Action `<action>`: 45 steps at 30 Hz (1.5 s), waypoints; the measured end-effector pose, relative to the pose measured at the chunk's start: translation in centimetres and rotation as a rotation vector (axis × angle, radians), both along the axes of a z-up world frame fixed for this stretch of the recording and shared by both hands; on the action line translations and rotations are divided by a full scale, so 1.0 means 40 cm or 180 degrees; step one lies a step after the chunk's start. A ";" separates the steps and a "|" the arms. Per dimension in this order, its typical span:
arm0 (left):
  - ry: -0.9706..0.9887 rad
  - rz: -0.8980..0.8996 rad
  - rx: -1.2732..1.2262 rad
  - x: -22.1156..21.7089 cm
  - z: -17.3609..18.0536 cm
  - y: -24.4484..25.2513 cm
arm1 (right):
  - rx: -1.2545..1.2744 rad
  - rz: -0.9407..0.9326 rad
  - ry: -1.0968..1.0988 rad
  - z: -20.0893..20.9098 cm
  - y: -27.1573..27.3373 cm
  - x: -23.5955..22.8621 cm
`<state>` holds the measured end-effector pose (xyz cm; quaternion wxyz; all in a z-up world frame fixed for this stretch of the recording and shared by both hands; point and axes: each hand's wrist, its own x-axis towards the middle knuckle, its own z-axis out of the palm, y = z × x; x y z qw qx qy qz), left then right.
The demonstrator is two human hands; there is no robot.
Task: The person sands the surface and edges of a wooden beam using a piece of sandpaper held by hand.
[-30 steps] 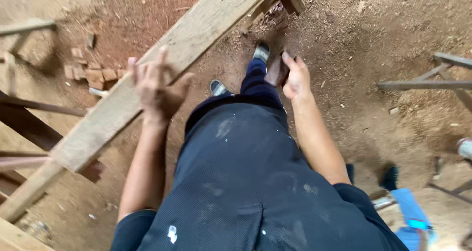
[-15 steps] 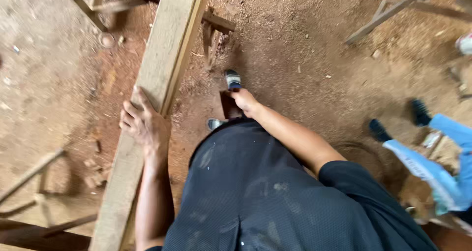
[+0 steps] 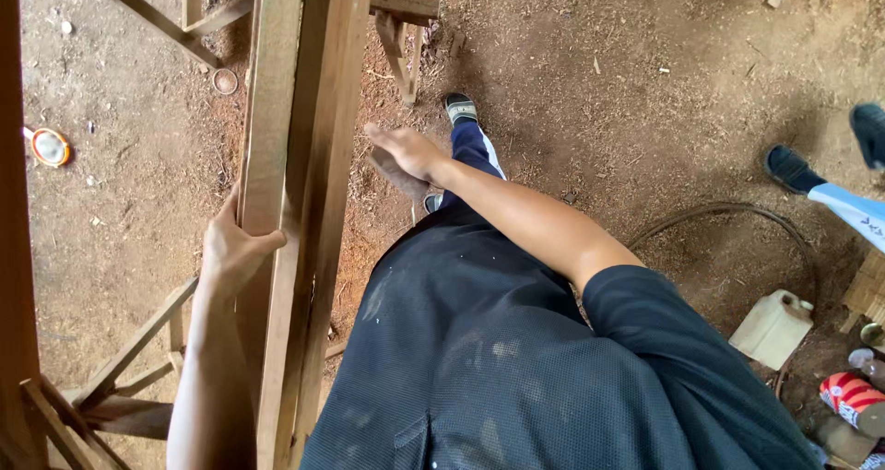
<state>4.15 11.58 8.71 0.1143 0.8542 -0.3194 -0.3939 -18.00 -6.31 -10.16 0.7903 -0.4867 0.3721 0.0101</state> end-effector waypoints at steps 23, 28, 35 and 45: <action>-0.1895 -0.0148 -0.0727 -0.163 -0.069 0.210 | 0.0051 0.0585 0.0286 0.234 -0.044 0.130; -0.2006 0.0010 -0.1377 -0.168 -0.065 0.236 | -0.0242 -0.0457 -0.0593 0.320 -0.182 0.013; -0.1894 0.0351 -0.1572 -0.185 -0.042 0.160 | -0.7314 -0.0437 -0.1377 0.420 -0.473 0.106; -0.1593 0.0184 -0.1536 -0.170 -0.069 -0.090 | -0.6169 0.2244 -0.2311 0.310 -0.386 0.271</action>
